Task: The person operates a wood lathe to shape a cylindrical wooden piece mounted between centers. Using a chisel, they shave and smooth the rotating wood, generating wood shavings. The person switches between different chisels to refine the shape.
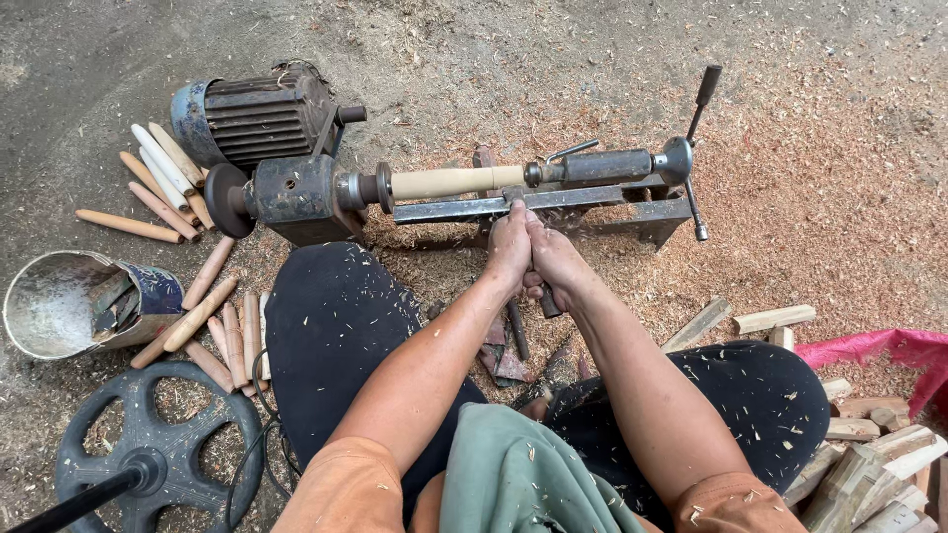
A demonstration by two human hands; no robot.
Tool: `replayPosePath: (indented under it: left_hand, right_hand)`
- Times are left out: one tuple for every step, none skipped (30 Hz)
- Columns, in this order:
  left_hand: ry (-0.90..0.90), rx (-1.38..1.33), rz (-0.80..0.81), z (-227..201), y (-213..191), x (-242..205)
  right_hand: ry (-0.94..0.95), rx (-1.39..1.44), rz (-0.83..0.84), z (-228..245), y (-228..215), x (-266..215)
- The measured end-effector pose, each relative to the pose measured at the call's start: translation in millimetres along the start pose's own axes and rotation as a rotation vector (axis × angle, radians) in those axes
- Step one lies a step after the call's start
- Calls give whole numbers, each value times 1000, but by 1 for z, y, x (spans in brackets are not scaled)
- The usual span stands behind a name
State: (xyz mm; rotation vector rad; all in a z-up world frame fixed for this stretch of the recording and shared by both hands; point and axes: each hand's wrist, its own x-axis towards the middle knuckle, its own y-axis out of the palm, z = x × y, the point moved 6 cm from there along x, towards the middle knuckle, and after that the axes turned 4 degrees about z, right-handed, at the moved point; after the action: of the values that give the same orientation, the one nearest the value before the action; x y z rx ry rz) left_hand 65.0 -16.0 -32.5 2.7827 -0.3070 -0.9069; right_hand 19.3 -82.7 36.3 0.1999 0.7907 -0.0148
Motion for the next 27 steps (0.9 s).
replayPosePath:
  left_hand:
    - [-5,-5,5,-1,0,-1]
    - [-9,-11,10,-3,0,-3]
    - [-15,-18,14,-4,0,-4]
    - [-25,-23,3,-4,-2,-6]
    - [-34,-28,-7,-5,-3,-7]
    - [-43,-33,-17,-5,-5,-8]
    - [-31,-27,-19,-7,-7,-9]
    - [-19,-21,-21,-8,-9,-9]
    - [-8,-13,-23,-9,-11,-9]
    - [-23,-27,-19,-7,-13,-8]
    - [-37,-40,-14,-5,-16,-8]
    - [-52,-53,-8,-4,-18,-7]
    - [-18,-21,-3,-5,-20,-6]
    - [16,11,3,-6,-22,-5]
    - [49,42,7,-7,-25,-5]
    - [43,57,4,-6,-28,-4]
    - [38,73,1,-6,-32,-4]
    - [32,89,-1,-5,-33,-4]
    - [19,97,-11,-5,-36,-4]
    - [6,105,-22,-4,-38,-4]
    - [-7,112,-30,-3,-38,-4]
    - [-7,130,-16,-4,-37,-4]
    - [-6,146,-3,-4,-36,-4]
    - [-6,162,10,-6,-35,-5]
    - [-15,181,16,-7,-34,-4]
    - [-24,200,22,-8,-33,-3]
    - [-44,218,28,-5,-33,-6]
  right_hand:
    - [9,1,-13,-1,0,1]
    - [18,3,-26,-1,1,1]
    - [29,3,-38,-2,1,2]
    - [22,17,-35,-3,2,2]
    - [14,32,-34,-3,4,2]
    - [7,46,-32,-3,5,3]
    - [-1,49,-21,-3,8,3]
    - [-9,52,-11,-3,10,3]
    - [-16,57,0,-4,13,3]
    - [-17,45,-10,-4,15,4]
    - [-19,33,-22,-5,17,4]
    - [-21,22,-34,-6,19,4]
    - [-21,13,-39,-6,21,4]
    - [-21,4,-43,-7,23,4]
    - [-21,-6,-47,-7,26,4]
    - [-21,10,-34,-8,29,5]
    - [-22,28,-21,-8,32,5]
    - [-24,45,-8,-8,34,5]
    - [-22,37,-6,-7,36,5]
    - [-20,30,-5,-7,38,5]
    - [-18,22,-5,-7,37,4]
    - [-9,34,-6,-8,37,4]
    - [1,45,-5,-8,37,4]
    - [11,55,-5,-9,37,4]
    - [0,61,-11,-7,36,5]
    - [-10,67,-16,-6,35,6]
    - [-10,76,-24,-10,33,4]
